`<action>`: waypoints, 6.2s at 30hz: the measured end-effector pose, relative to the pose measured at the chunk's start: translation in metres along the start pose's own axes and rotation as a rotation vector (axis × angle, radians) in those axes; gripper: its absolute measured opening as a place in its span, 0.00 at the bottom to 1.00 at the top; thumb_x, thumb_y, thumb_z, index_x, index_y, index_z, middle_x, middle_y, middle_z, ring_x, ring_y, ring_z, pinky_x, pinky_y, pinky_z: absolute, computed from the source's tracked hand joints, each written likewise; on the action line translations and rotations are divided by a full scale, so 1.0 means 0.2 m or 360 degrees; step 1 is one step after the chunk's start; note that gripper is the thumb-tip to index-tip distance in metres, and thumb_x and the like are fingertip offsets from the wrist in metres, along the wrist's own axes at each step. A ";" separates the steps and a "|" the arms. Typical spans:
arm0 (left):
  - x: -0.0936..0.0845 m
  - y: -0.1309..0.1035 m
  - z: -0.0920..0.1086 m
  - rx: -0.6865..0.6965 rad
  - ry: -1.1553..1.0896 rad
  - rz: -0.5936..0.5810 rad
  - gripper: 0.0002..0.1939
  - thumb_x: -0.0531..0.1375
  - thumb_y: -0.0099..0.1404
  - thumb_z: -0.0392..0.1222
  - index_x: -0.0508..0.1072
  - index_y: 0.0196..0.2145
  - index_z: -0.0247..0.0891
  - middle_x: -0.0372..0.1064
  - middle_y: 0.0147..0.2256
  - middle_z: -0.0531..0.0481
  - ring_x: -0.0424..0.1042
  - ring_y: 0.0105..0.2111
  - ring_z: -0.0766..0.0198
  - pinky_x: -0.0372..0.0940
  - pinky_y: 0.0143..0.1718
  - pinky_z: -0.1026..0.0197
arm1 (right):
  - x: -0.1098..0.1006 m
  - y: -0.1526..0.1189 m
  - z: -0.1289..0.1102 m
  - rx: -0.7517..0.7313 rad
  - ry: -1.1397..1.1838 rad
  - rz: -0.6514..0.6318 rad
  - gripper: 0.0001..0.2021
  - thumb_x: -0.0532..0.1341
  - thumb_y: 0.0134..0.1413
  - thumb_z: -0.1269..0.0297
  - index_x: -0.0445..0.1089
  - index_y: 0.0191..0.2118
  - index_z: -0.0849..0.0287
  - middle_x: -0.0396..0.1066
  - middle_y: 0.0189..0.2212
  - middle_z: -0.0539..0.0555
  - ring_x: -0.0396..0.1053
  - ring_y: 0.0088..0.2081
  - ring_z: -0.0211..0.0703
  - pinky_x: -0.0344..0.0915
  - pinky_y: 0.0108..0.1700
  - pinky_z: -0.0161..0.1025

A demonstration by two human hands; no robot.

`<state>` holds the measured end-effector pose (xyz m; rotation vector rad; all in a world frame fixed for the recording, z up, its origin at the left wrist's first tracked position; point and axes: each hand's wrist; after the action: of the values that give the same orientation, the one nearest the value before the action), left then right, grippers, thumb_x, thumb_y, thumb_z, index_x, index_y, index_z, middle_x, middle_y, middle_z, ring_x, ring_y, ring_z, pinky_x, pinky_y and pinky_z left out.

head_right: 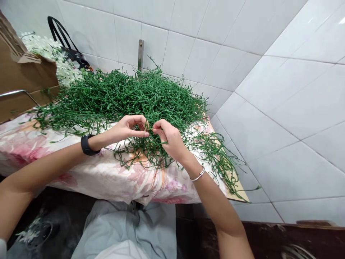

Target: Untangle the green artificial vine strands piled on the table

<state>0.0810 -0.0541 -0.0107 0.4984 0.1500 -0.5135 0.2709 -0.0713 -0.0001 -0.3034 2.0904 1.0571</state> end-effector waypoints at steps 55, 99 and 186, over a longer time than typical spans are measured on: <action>-0.01 0.00 -0.02 -0.0096 -0.0276 -0.0067 0.10 0.61 0.54 0.42 0.66 0.31 0.33 0.63 0.28 0.54 0.62 0.28 0.73 0.56 0.31 0.67 | 0.05 0.00 0.02 -0.0487 -0.0774 0.0117 0.07 0.49 0.57 0.71 0.62 0.33 0.63 0.63 0.25 0.54 0.59 0.28 0.37 0.59 0.31 0.35; 0.02 -0.01 -0.03 -0.0085 -0.0215 0.0308 0.11 0.64 0.51 0.43 0.70 0.29 0.32 0.67 0.24 0.53 0.65 0.22 0.73 0.60 0.25 0.70 | 0.07 -0.01 -0.07 0.0377 0.0325 0.0038 0.10 0.50 0.57 0.61 0.62 0.31 0.61 0.61 0.23 0.50 0.59 0.25 0.32 0.55 0.27 0.33; 0.03 -0.02 0.03 -0.0192 -0.0404 0.0079 0.09 0.63 0.52 0.40 0.68 0.27 0.32 0.60 0.20 0.57 0.58 0.20 0.77 0.54 0.22 0.71 | 0.01 -0.03 -0.06 -0.0490 -0.0641 0.0270 0.07 0.53 0.56 0.69 0.67 0.36 0.63 0.65 0.25 0.52 0.60 0.26 0.33 0.57 0.28 0.33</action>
<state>0.0835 -0.0632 -0.0087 0.3147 -0.0740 -0.5116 0.2661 -0.0840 -0.0007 -0.0524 1.6146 1.4156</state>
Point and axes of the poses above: each hand's wrist, its own y-axis towards the middle knuckle, its own x-axis out of the palm, z = x × y
